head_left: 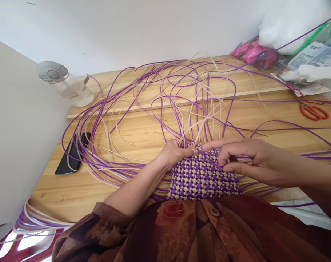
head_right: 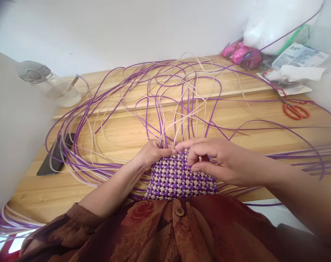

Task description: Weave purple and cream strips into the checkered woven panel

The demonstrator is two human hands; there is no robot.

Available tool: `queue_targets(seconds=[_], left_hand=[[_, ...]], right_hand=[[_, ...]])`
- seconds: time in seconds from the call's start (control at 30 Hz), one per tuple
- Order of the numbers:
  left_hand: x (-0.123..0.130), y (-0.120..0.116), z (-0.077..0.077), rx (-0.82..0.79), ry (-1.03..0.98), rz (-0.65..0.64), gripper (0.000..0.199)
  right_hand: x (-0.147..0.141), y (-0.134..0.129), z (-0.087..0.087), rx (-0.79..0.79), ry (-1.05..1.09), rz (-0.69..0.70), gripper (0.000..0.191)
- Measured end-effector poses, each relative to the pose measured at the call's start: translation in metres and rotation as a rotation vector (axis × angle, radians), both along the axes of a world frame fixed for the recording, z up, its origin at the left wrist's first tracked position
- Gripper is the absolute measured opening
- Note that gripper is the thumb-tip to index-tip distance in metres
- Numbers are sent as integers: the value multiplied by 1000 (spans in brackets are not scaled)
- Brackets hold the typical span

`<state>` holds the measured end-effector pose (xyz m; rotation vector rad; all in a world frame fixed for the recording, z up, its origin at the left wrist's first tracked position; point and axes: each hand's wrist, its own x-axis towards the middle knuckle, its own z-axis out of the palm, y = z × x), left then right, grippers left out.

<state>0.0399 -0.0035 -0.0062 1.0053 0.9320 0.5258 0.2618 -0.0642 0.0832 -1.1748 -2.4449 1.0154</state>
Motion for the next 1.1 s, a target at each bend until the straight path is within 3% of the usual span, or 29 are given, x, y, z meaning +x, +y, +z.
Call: queue_targets(seconds=[0.17, 0.37, 0.47, 0.6, 0.77, 1.0, 1.1], left_hand=[[-1, 0, -2, 43, -62, 5, 25], [-1, 0, -1, 38, -79, 2, 30], [0, -1, 0, 43, -73, 17, 31], [0, -1, 1, 40, -72, 13, 32], [-1, 0, -3, 44, -96, 1, 33], [-1, 2, -8, 73, -124, -14, 25], [0, 1, -7, 65, -131, -21, 23]], right_hand=[[-21, 20, -13, -154, 175, 11, 16], [-33, 40, -32, -212, 226, -339, 18], [-35, 47, -34, -195, 150, -399, 19], [-34, 48, -33, -113, -26, -338, 19], [-31, 44, -32, -31, -11, -224, 20], [-27, 51, -36, 390, -92, 63, 26], [-28, 55, -35, 438, -93, 140, 27]])
